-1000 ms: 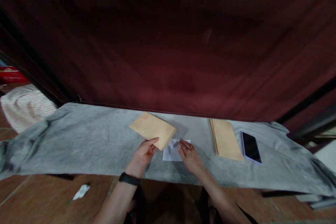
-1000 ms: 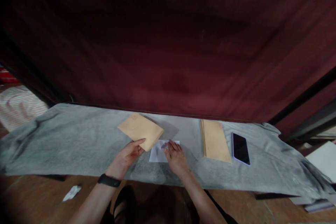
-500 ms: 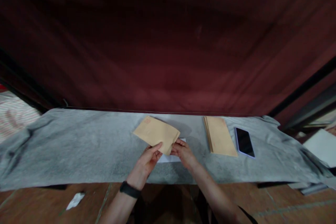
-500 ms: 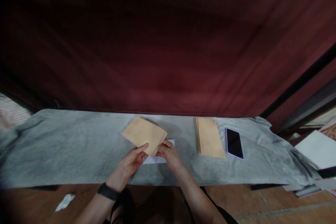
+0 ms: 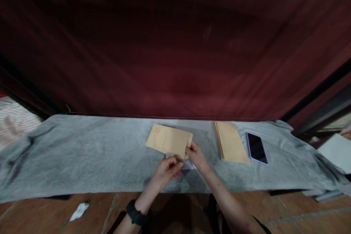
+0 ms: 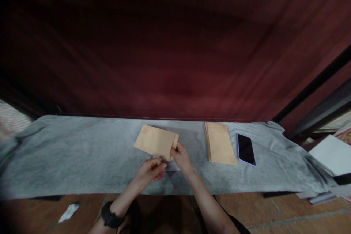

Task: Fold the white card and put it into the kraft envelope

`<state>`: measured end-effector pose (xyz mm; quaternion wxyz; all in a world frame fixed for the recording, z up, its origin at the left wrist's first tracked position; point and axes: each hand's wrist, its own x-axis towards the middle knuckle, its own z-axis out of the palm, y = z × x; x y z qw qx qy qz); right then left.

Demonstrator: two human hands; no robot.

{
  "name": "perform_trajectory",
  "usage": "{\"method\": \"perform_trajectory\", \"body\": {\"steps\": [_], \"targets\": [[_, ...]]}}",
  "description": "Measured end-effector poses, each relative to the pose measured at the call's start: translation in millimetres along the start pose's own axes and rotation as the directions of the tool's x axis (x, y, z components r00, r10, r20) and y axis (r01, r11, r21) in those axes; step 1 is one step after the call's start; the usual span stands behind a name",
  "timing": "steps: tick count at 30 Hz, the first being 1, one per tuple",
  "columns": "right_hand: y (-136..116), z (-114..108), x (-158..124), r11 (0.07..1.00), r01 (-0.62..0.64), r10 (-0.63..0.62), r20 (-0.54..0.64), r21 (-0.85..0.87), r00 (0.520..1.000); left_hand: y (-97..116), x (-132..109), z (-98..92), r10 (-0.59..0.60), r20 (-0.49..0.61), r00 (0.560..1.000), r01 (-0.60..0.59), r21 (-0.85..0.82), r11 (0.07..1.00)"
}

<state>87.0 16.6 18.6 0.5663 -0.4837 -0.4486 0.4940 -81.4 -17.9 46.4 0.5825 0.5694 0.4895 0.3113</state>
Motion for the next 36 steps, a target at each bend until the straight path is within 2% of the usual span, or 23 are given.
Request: {"method": "perform_trajectory", "body": {"steps": [1, 2, 3, 4, 6, 9, 12, 16, 18, 21, 25, 27, 30, 36], "targets": [[-0.5, -0.5, -0.6, 1.000, -0.019, 0.019, 0.005, 0.012, 1.000, 3.3, 1.0, -2.5, 0.151, -0.082, 0.985, -0.138, 0.142, 0.980], [-1.3, -0.6, -1.9, 0.999, -0.038, 0.037, 0.019, 0.038, 0.999, 7.1, 2.5, -6.6, 0.311, -0.138, 0.940, -0.259, 0.300, 0.918], [-2.6, -0.6, -3.8, 0.995, -0.058, 0.055, 0.045, 0.076, 0.998, 11.1, 4.2, -11.9, 0.446, -0.131, 0.885, -0.347, 0.452, 0.822], [-4.1, -0.5, -6.1, 0.990, -0.082, 0.073, 0.080, 0.118, 0.994, 14.7, 5.8, -18.2, 0.529, -0.068, 0.846, -0.400, 0.575, 0.714], [-7.6, -0.4, -11.1, 0.971, -0.151, 0.120, 0.170, 0.183, 0.978, 19.6, 8.2, -31.3, 0.569, 0.086, 0.818, -0.444, 0.723, 0.530], [-11.4, -2.0, -16.0, 0.949, -0.269, 0.210, 0.306, 0.166, 0.929, 20.1, 8.1, -45.4, 0.511, 0.224, 0.830, -0.462, 0.789, 0.404], [-12.8, -6.9, -16.5, 0.953, -0.289, 0.237, 0.379, 0.087, 0.895, 18.3, 4.7, -49.5, 0.460, 0.297, 0.837, -0.486, 0.789, 0.375], [-14.2, -14.9, -15.8, 0.962, -0.271, 0.234, 0.415, 0.030, 0.879, 21.0, 2.9, -47.2, 0.432, 0.296, 0.852, -0.473, 0.788, 0.395], [-15.1, -16.5, -16.4, 0.962, -0.274, 0.241, 0.409, 0.021, 0.880, 23.2, 4.4, -45.4, 0.458, 0.300, 0.837, -0.489, 0.786, 0.378], [-15.0, -15.2, -17.1, 0.968, -0.252, 0.235, 0.375, -0.006, 0.897, 25.5, 8.1, -44.3, 0.498, 0.313, 0.809, -0.517, 0.781, 0.350], [-10.2, -12.2, -15.9, 0.979, -0.205, 0.199, 0.261, -0.003, 0.945, 25.2, 12.1, -47.2, 0.508, 0.293, 0.810, -0.511, 0.779, 0.364], [-7.7, -12.1, -14.7, 0.977, -0.210, 0.197, 0.225, 0.035, 0.954, 23.8, 12.8, -49.7, 0.511, 0.294, 0.808, -0.511, 0.782, 0.357], [-7.3, -12.9, -13.3, 0.972, -0.228, 0.211, 0.224, 0.051, 0.952, 21.2, 11.9, -52.5, 0.513, 0.299, 0.805, -0.505, 0.798, 0.328], [-11.8, -15.1, -10.9, 0.986, -0.162, 0.165, 0.228, -0.032, 0.960, 20.7, 5.5, -52.7, 0.523, 0.294, 0.800, -0.486, 0.829, 0.277]]}}
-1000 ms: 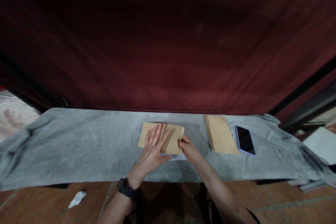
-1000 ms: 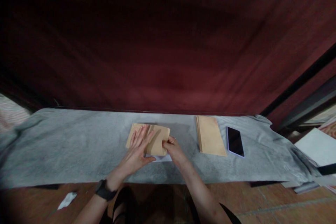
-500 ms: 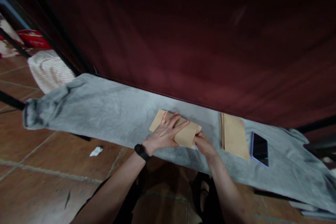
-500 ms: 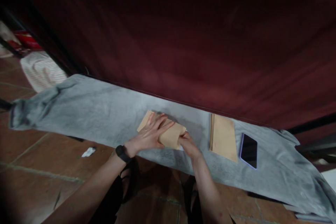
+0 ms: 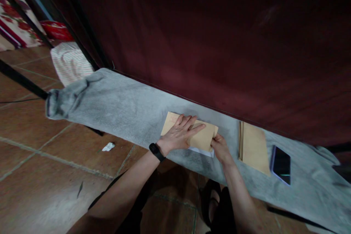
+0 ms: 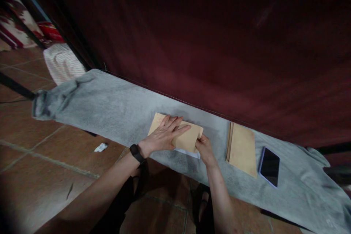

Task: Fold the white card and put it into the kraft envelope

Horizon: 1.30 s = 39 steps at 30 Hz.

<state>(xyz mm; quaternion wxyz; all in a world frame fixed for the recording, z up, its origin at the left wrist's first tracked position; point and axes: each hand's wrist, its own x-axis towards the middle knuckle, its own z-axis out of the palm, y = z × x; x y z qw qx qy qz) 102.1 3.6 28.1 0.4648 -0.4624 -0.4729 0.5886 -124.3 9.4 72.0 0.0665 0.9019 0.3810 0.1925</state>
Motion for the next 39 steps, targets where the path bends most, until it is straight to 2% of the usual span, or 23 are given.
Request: {"method": "perform_trajectory", "body": {"steps": [5, 10, 13, 15, 17, 18, 20, 22, 24, 25, 28, 30, 33, 39], "targets": [[6.8, -7.5, 3.9, 0.995, 0.029, -0.037, -0.082, -0.094, 0.996, 3.2, 0.5, -1.5, 0.001, -0.003, 1.000, -0.001, 0.032, 0.999], [9.6, -4.2, 5.6, 0.997, 0.012, -0.022, -0.142, -0.072, 0.990, 0.4, 1.9, -5.7, -0.008, 0.005, 1.000, 0.008, 0.037, 0.999], [2.7, -0.3, 6.2, 1.000, 0.017, -0.020, -0.138, -0.020, 0.990, -12.8, -3.3, -19.1, -0.043, -0.016, 0.999, 0.044, 0.052, 0.998], [-1.7, -1.0, 6.3, 0.999, 0.051, -0.050, -0.160, 0.001, 0.986, -27.8, -9.8, -30.0, -0.113, -0.067, 0.991, 0.118, 0.076, 0.990], [-2.3, -2.8, 4.3, 0.993, 0.100, -0.111, -0.214, -0.058, 0.971, -44.9, -17.2, -37.4, -0.212, -0.103, 0.972, 0.221, 0.085, 0.972], [-0.7, -2.9, 2.0, 0.982, 0.127, -0.157, -0.236, -0.140, 0.959, -52.8, -20.8, -38.7, -0.255, -0.088, 0.963, 0.262, 0.083, 0.961], [6.0, 0.0, -5.3, 0.907, 0.175, -0.272, -0.214, -0.382, 0.938, -65.5, -27.0, -36.3, -0.311, 0.003, 0.950, 0.310, 0.059, 0.949], [15.8, 7.5, -15.7, 0.743, 0.229, -0.339, -0.059, -0.629, 0.939, -73.1, -31.3, -29.0, -0.341, 0.081, 0.937, 0.341, 0.018, 0.940], [26.3, 17.1, -26.6, 0.527, 0.295, -0.306, 0.145, -0.797, 0.941, -77.0, -33.5, -20.5, -0.365, 0.137, 0.921, 0.369, -0.006, 0.929], [31.3, 21.6, -31.1, 0.426, 0.313, -0.273, 0.209, -0.849, 0.939, -78.2, -33.9, -16.7, -0.379, 0.164, 0.911, 0.384, -0.002, 0.923], [43.4, 28.4, -37.8, 0.208, 0.309, -0.207, 0.267, -0.928, 0.941, -81.7, -32.7, -9.9, -0.422, 0.242, 0.874, 0.422, 0.055, 0.905], [48.8, 25.9, -36.5, 0.126, 0.273, -0.206, 0.244, -0.954, 0.948, -84.2, -30.6, -9.0, -0.444, 0.251, 0.860, 0.432, 0.103, 0.896], [53.7, 14.4, -31.2, 0.053, 0.193, -0.237, 0.175, -0.980, 0.956, -88.1, -28.1, -10.4, -0.467, 0.259, 0.846, 0.443, 0.147, 0.884], [56.8, -8.9, -26.2, 0.033, 0.084, -0.263, 0.072, -0.996, 0.962, -95.9, -28.4, -12.4, -0.562, 0.264, 0.784, 0.520, 0.216, 0.827]]}}
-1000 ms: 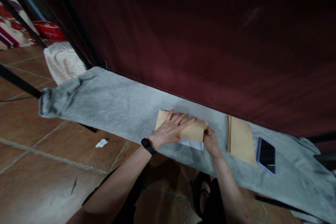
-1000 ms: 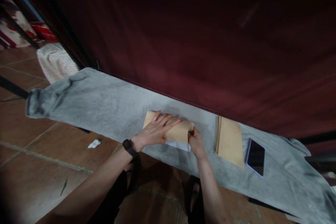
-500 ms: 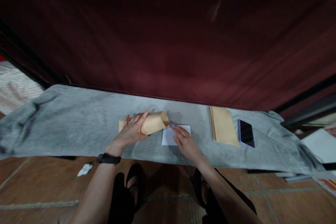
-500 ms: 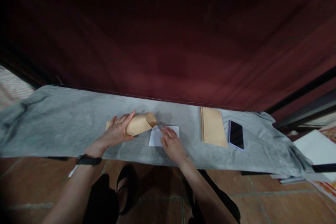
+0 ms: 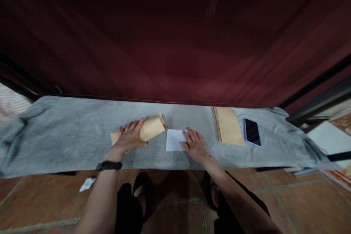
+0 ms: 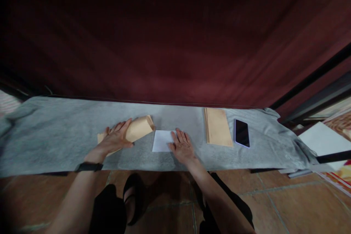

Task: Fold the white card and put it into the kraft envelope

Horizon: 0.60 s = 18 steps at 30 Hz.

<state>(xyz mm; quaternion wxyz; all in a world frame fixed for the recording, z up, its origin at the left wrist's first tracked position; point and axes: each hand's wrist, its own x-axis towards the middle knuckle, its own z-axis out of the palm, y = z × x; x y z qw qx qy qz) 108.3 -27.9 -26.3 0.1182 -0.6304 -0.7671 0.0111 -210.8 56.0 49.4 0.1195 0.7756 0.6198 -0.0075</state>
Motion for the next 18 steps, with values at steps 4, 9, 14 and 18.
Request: {"method": "perform_trajectory", "body": {"steps": [4, 9, 14, 18], "targets": [[1.4, -1.4, -0.4, 1.000, -0.005, 0.005, -0.006, -0.011, 1.000, 0.2, 1.4, 1.6, 0.012, 0.020, 1.000, -0.012, 0.005, 1.000], [-14.4, -0.2, -2.3, 0.997, 0.074, -0.075, -0.065, -0.020, 0.995, -4.9, 1.5, 4.5, -0.050, 0.053, 0.997, 0.050, 0.005, 0.999], [-24.0, 4.0, -4.4, 0.996, 0.092, -0.092, -0.063, -0.012, 0.994, 8.9, 5.1, 4.5, 0.123, -0.187, 0.975, -0.144, -0.105, 0.984], [-22.0, 4.7, -3.7, 0.995, 0.099, -0.099, -0.058, -0.013, 0.993, 69.1, 1.1, 22.1, 0.439, -0.311, 0.843, -0.506, -0.176, 0.845]]}}
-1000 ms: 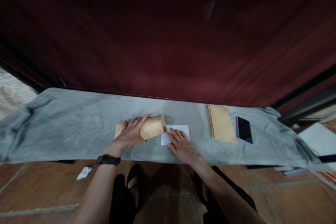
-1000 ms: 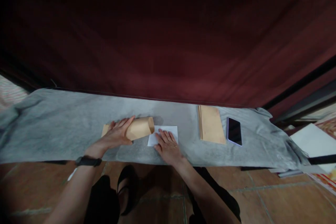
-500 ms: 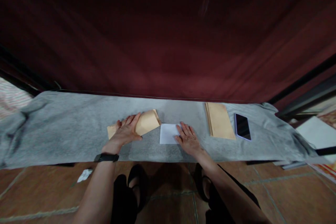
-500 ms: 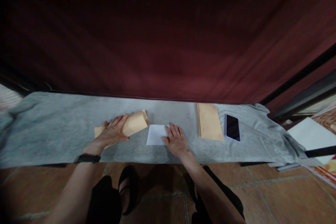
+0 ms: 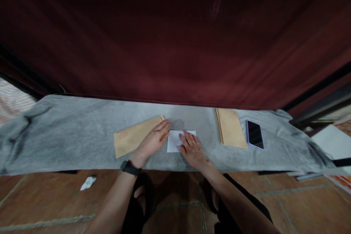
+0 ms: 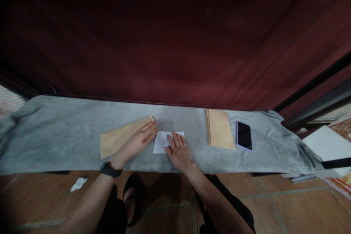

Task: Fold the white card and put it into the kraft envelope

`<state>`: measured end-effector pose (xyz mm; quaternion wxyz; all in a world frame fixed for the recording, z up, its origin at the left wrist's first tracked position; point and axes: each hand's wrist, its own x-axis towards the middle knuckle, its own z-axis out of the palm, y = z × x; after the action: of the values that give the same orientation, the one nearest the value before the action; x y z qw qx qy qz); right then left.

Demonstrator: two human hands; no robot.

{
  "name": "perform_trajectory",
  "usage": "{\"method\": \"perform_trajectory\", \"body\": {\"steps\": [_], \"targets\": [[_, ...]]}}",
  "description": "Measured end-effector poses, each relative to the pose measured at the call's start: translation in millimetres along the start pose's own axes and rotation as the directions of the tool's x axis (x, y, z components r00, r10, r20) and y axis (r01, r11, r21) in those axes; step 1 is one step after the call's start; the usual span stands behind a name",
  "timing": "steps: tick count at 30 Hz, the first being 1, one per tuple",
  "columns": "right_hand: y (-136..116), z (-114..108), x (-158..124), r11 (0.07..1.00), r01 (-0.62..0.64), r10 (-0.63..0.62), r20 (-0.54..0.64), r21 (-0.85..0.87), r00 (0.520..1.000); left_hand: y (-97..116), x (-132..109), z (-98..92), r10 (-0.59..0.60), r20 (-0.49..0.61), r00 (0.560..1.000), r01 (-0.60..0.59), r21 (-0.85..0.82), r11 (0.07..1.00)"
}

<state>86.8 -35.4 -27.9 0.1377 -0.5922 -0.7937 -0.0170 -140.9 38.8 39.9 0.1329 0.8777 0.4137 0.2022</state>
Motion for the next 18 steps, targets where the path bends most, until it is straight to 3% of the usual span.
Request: {"method": "perform_trajectory", "body": {"steps": [2, 4, 7, 13, 18], "targets": [[2.3, -0.2, -0.3, 1.000, 0.009, -0.009, 0.000, -0.008, 1.000, 26.9, 2.4, 25.3, 0.076, 0.110, 0.991, -0.080, 0.029, 0.996], [5.2, -0.6, -1.4, 1.000, 0.014, -0.014, 0.002, -0.020, 1.000, 45.2, -1.2, 48.6, 0.042, 0.178, 0.983, -0.061, 0.103, 0.993], [10.9, -1.9, -4.1, 0.999, 0.000, 0.001, 0.019, -0.040, 1.000, 54.1, -12.4, 70.8, -0.010, 0.164, 0.986, -0.025, 0.210, 0.977], [24.0, -6.6, -9.0, 0.995, -0.056, 0.065, 0.105, -0.079, 0.992, 52.2, -25.8, 76.0, -0.034, 0.098, 0.995, 0.006, 0.278, 0.961], [36.3, -5.7, -15.6, 0.992, -0.107, 0.114, 0.103, -0.071, 0.988, 57.2, -27.5, 75.1, -0.078, 0.105, 0.991, 0.044, 0.296, 0.954]]}}
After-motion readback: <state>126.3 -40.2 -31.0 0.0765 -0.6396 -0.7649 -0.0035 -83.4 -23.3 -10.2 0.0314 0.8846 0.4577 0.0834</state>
